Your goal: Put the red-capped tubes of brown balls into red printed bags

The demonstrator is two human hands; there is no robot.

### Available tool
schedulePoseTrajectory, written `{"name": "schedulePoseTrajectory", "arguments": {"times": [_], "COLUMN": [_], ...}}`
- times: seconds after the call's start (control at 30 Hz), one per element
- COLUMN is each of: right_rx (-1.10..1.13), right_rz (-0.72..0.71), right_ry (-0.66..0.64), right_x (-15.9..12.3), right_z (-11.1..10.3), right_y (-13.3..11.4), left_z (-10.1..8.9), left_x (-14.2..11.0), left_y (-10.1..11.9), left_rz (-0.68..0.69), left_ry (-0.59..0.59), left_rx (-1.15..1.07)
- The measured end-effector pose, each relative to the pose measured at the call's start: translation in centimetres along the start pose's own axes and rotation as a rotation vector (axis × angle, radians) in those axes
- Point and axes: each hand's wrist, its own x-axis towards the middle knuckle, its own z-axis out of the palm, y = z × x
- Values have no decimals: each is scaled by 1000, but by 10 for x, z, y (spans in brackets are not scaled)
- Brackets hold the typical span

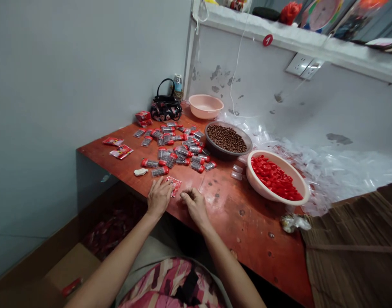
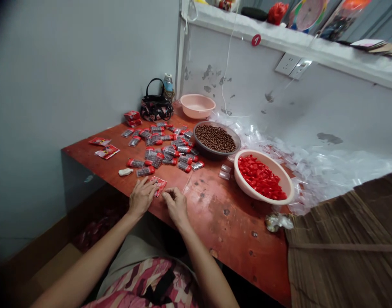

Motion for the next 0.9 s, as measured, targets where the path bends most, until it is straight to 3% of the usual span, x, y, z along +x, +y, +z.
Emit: {"name": "schedulePoseTrajectory", "arguments": {"times": [0.37,0.53,0.63,0.7,0.77,0.83,0.9], "right_rx": [-2,173,278,305,323,320,277], "right_rz": [-20,32,35,38,60,94,117], "right_ry": [40,49,80,100,39,-91,-214], "right_x": [-5,12,21,25,27,30,34], "right_z": [-6,9,16,15,10,2,-4], "right_y": [6,8,6,4,1,-2,-5], "left_z": [2,-5,-14,-22,-29,-34,-34], "left_x": [0,-6,-13,-13,-11,-8,-5], "left_y": [-3,16,35,42,42,38,33], "left_rz": [-28,-114,-131,-216,-400,-569,-651], "left_ry": [-6,78,63,57,28,-91,-266], "left_rx": [-45,-397,-561,-632,-742,-884,-1002]}}
